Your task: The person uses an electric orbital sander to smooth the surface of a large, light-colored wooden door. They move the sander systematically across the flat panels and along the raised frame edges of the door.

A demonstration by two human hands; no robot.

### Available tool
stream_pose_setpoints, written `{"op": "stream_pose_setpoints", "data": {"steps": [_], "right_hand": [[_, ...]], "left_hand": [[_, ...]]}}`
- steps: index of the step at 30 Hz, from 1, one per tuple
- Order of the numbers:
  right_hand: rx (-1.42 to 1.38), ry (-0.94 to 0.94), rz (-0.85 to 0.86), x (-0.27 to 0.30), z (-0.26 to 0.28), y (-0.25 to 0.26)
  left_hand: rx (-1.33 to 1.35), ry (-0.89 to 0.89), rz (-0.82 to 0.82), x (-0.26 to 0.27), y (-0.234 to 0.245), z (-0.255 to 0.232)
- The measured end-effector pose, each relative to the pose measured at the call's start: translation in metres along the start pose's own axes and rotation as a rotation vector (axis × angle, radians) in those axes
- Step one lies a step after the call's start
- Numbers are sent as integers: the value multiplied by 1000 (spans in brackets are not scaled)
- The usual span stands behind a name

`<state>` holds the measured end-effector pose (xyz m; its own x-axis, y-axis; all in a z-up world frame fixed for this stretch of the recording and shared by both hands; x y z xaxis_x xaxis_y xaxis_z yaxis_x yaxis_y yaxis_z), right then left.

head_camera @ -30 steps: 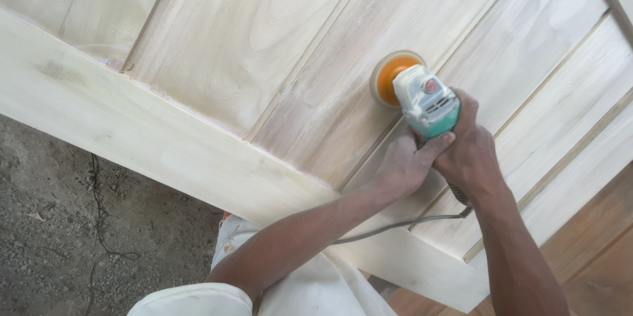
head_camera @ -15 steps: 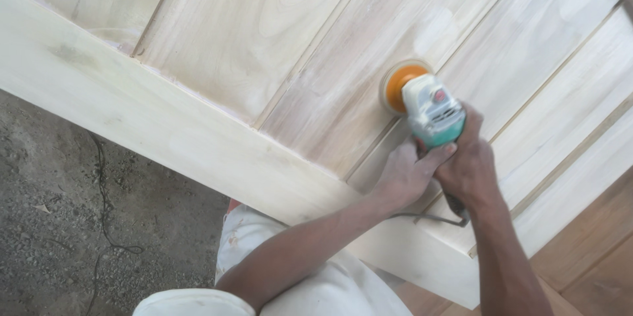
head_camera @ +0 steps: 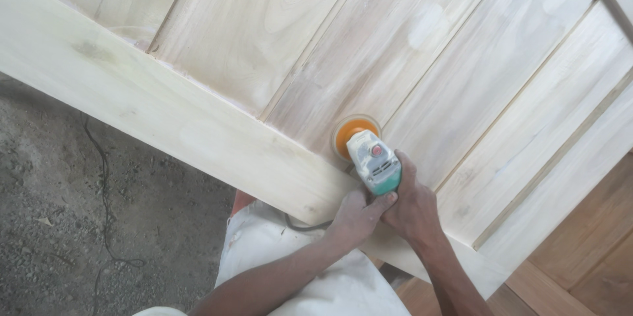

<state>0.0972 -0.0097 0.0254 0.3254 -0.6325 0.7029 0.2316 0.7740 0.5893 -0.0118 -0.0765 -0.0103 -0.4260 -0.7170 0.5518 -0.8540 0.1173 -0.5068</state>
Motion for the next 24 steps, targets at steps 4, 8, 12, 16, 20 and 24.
{"op": "stream_pose_setpoints", "data": {"steps": [4, 8, 12, 16, 20, 24], "right_hand": [[8, 34, -9, 3, 9, -7], [18, 83, 1, -4, 24, 1], [50, 146, -36, -28, 37, 26], [92, 135, -19, -58, 41, 59], [108, 59, 9, -90, 35, 98], [32, -52, 1, -117, 17, 139]], "left_hand": [[5, -15, -16, 15, 2, 3], [29, -31, -32, 8, 13, 1], [94, -79, -46, -12, 23, -15], [160, -138, -63, -47, 30, -41], [76, -147, -72, -91, 31, -71], [33, -152, -73, -141, 26, -98]]}}
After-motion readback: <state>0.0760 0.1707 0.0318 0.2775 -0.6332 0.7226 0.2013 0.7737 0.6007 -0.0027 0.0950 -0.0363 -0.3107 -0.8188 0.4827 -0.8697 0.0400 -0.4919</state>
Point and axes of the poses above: each hand's wrist, its own x-axis away from the middle knuckle, its own y-axis out of the back of the hand, z = x × y, the point moved 4 cm from there along -x, towards the middle knuckle, and after that the axes turned 15 degrees about z, right-handed, at the moved point
